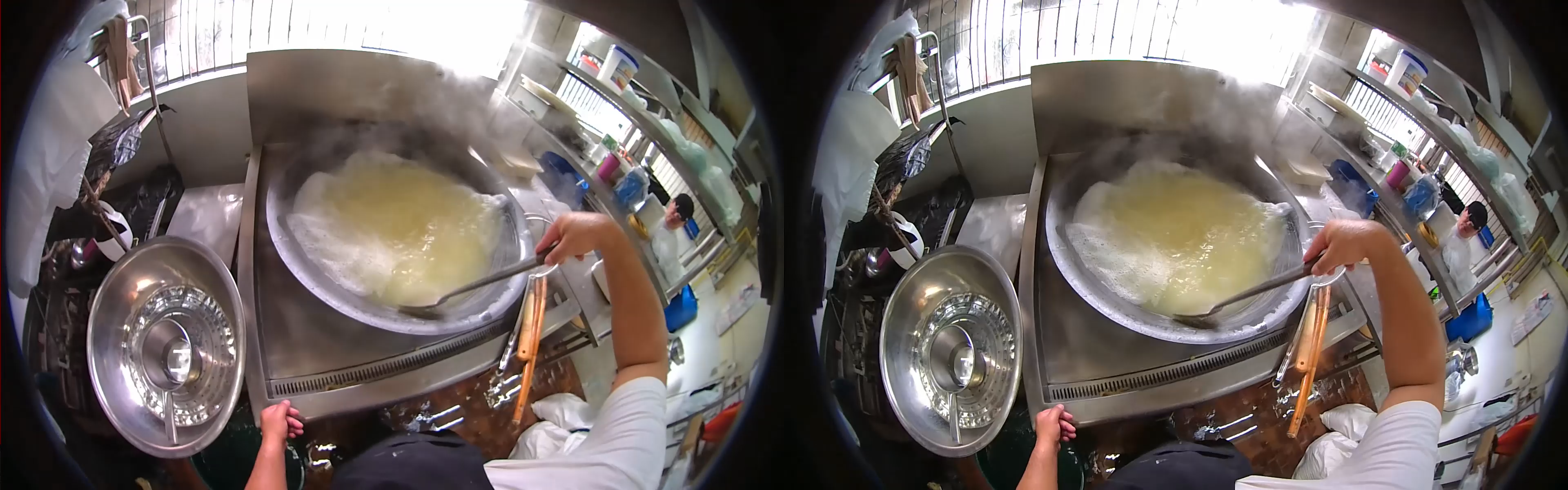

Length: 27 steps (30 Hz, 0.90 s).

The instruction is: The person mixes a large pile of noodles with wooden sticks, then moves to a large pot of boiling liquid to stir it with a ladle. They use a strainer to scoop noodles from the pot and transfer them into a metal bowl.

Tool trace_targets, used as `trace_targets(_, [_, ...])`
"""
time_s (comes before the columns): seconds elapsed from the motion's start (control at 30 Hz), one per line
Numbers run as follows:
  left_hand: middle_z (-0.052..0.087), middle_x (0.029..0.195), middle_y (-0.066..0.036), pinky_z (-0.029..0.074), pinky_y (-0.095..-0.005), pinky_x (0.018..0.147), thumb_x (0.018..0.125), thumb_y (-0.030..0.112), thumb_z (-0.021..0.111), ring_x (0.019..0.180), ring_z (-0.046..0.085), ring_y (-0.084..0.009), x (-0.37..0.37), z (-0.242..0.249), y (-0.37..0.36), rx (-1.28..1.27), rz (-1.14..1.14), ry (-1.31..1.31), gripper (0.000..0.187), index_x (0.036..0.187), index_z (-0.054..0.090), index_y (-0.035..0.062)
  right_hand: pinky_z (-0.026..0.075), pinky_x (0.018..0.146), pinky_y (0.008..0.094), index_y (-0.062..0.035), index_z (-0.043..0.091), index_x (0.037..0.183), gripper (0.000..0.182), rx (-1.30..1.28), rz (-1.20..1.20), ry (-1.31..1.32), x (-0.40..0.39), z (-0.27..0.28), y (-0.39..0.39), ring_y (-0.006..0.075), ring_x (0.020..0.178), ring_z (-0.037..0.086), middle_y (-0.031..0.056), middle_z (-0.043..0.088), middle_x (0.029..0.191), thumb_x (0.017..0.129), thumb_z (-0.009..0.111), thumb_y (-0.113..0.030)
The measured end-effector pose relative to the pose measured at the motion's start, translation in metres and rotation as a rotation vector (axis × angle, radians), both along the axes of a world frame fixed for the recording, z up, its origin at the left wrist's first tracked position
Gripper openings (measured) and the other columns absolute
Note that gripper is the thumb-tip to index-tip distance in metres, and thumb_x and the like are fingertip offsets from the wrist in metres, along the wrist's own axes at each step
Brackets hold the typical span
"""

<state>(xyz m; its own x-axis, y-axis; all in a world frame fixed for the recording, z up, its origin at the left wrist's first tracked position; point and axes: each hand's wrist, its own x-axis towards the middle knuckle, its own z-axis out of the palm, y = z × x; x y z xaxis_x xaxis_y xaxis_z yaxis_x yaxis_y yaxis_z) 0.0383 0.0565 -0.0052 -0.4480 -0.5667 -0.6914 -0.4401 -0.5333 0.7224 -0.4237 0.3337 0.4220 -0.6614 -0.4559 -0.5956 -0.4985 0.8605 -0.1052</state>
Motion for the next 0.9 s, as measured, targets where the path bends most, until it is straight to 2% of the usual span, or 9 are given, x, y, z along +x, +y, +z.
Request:
trace_targets(0.2, [0.059, 0.052, -0.013, 0.039, -0.0277, 0.032, 0.090, 0.031, 0.050, 0.037, 0.055, -0.0213, 0.001, 0.000, 0.000, 0.023, 0.007, -0.022, 0.035, 0.076, 0.059, -0.0002, 0.039, 0.042, 0.0242, -0.0176, 0.069, 0.113, 0.040, 0.076, 0.000, -0.072, -0.023, -0.078, -0.054, 0.0078, 0.048, 0.048, -0.0005, 0.066, 0.073, 0.075, 0.070, -0.029])
trace_targets(0.33, [0.058, 0.049, -0.013, 0.039, -0.0281, 0.031, 0.091, 0.030, 0.049, 0.035, 0.055, -0.0220, 0.000, 0.000, 0.002, 0.044, 0.050, -0.051, 0.037, 0.073, 0.058, -0.0011, 0.046, 0.047, 0.0267, -0.0221, 0.070, 0.109, 0.037, 0.049, 0.082, -0.030, -0.060, -0.138, -0.108, 0.0108, 0.050, 0.053, 0.0002, 0.065, 0.069, 0.072, 0.069, -0.030])
trace_targets(0.43, [0.057, 0.048, -0.014, 0.039, -0.0279, 0.030, 0.091, 0.030, 0.050, 0.034, 0.054, -0.0217, -0.001, 0.004, 0.006, 0.042, 0.081, -0.074, 0.038, 0.071, 0.058, -0.0014, 0.050, 0.048, 0.0284, -0.0186, 0.070, 0.109, 0.036, 0.031, 0.153, 0.022, -0.087, -0.173, -0.154, 0.0131, 0.052, 0.058, 0.0019, 0.067, 0.070, 0.073, 0.068, -0.025])
trace_targets(0.57, [0.058, 0.050, -0.015, 0.042, -0.0286, 0.031, 0.093, 0.032, 0.049, 0.035, 0.055, -0.0224, 0.006, -0.004, 0.007, 0.061, 0.106, -0.088, 0.043, 0.071, 0.059, -0.0028, 0.053, 0.054, 0.0305, -0.0167, 0.073, 0.099, 0.027, -0.043, 0.097, 0.214, -0.129, -0.229, -0.217, 0.0149, 0.057, 0.063, 0.0046, 0.066, 0.067, 0.074, 0.064, -0.023])
trace_targets(0.63, [0.058, 0.049, -0.015, 0.043, -0.0289, 0.031, 0.092, 0.032, 0.049, 0.034, 0.055, -0.0226, 0.005, -0.004, 0.007, 0.060, 0.129, -0.111, 0.043, 0.070, 0.059, -0.0032, 0.053, 0.075, 0.0363, -0.0126, 0.072, 0.100, 0.025, -0.068, 0.019, 0.401, -0.158, -0.255, -0.252, 0.0277, 0.087, 0.068, 0.0122, 0.070, 0.095, 0.078, 0.060, -0.017])
trace_targets(0.67, [0.058, 0.049, -0.015, 0.043, -0.0290, 0.030, 0.092, 0.032, 0.049, 0.034, 0.055, -0.0227, 0.005, -0.003, 0.006, 0.066, 0.143, -0.129, 0.044, 0.070, 0.060, -0.0034, 0.053, 0.075, 0.0363, -0.0126, 0.072, 0.100, 0.025, -0.069, 0.023, 0.390, -0.170, -0.264, -0.266, 0.0277, 0.087, 0.068, 0.0122, 0.070, 0.095, 0.078, 0.060, -0.017])
trace_targets(0.73, [0.057, 0.048, -0.015, 0.043, -0.0291, 0.030, 0.092, 0.032, 0.050, 0.034, 0.054, -0.0228, 0.004, 0.001, 0.008, 0.073, 0.161, -0.153, 0.044, 0.069, 0.060, -0.0037, 0.053, 0.070, 0.0369, -0.0159, 0.072, 0.094, 0.024, -0.186, -0.058, 0.462, -0.182, -0.272, -0.284, 0.0263, 0.072, 0.068, 0.0121, 0.068, 0.077, 0.076, 0.056, -0.016])
trace_targets(0.87, [0.055, 0.045, -0.014, 0.040, -0.0288, 0.028, 0.091, 0.031, 0.049, 0.030, 0.051, -0.0222, 0.001, -0.001, 0.006, 0.033, 0.171, -0.123, 0.043, 0.065, 0.058, -0.0023, 0.052, 0.076, 0.0396, -0.0160, 0.072, 0.094, 0.023, -0.233, -0.025, 0.463, -0.172, -0.278, -0.272, 0.0307, 0.090, 0.066, 0.0135, 0.069, 0.094, 0.077, 0.056, -0.015])
trace_targets(0.9, [0.055, 0.045, -0.013, 0.040, -0.0288, 0.028, 0.091, 0.031, 0.049, 0.030, 0.050, -0.0223, 0.003, -0.002, 0.006, 0.028, 0.170, -0.127, 0.043, 0.065, 0.058, -0.0022, 0.052, 0.076, 0.0394, -0.0163, 0.071, 0.098, 0.025, -0.202, -0.045, 0.455, -0.166, -0.280, -0.266, 0.0295, 0.088, 0.066, 0.0123, 0.069, 0.093, 0.077, 0.056, -0.016])
